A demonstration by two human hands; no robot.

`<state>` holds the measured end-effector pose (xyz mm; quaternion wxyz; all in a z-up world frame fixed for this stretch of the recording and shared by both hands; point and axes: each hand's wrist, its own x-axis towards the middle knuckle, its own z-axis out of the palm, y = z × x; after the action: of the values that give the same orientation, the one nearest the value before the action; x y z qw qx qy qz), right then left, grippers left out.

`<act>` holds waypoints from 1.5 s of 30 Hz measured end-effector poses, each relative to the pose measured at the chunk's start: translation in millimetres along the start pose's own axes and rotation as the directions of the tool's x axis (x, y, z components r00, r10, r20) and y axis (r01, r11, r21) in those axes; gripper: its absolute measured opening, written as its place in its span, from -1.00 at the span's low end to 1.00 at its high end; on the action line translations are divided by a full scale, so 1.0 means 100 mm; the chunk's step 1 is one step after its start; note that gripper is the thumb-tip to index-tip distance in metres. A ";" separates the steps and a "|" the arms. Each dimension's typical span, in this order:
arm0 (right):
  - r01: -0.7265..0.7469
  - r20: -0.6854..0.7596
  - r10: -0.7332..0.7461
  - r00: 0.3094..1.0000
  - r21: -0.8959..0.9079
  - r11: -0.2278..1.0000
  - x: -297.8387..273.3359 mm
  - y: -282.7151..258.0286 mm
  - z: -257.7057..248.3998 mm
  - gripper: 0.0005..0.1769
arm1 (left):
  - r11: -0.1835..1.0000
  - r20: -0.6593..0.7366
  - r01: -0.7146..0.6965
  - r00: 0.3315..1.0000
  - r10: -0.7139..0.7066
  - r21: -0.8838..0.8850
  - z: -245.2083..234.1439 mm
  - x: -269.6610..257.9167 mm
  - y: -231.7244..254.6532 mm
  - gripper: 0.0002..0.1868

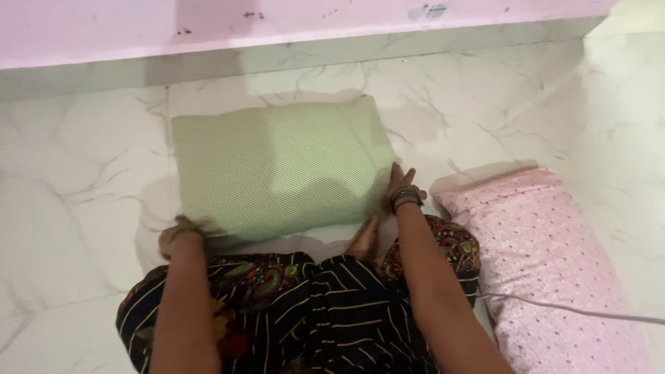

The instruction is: The person sits on the floor and places a white pillow into a green patterned pillowcase. They adjust the fabric, tuck the corners, and smooth the surface before placing the finished pillow next to another one.

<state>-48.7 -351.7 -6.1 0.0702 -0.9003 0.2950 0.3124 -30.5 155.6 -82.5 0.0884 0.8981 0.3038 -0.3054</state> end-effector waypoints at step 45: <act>0.068 -0.256 0.017 0.966 0.319 0.945 0.91 -0.71 -0.41 -0.02 | 0.944 -0.475 -0.240 0.873 0.109 -0.226 -0.23 0.52 0.58 -0.23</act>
<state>70.9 -350.5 -32.8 0.1830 -0.9128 0.3373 0.1400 48.5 142.1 -96.9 0.1674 0.9469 0.2726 -0.0312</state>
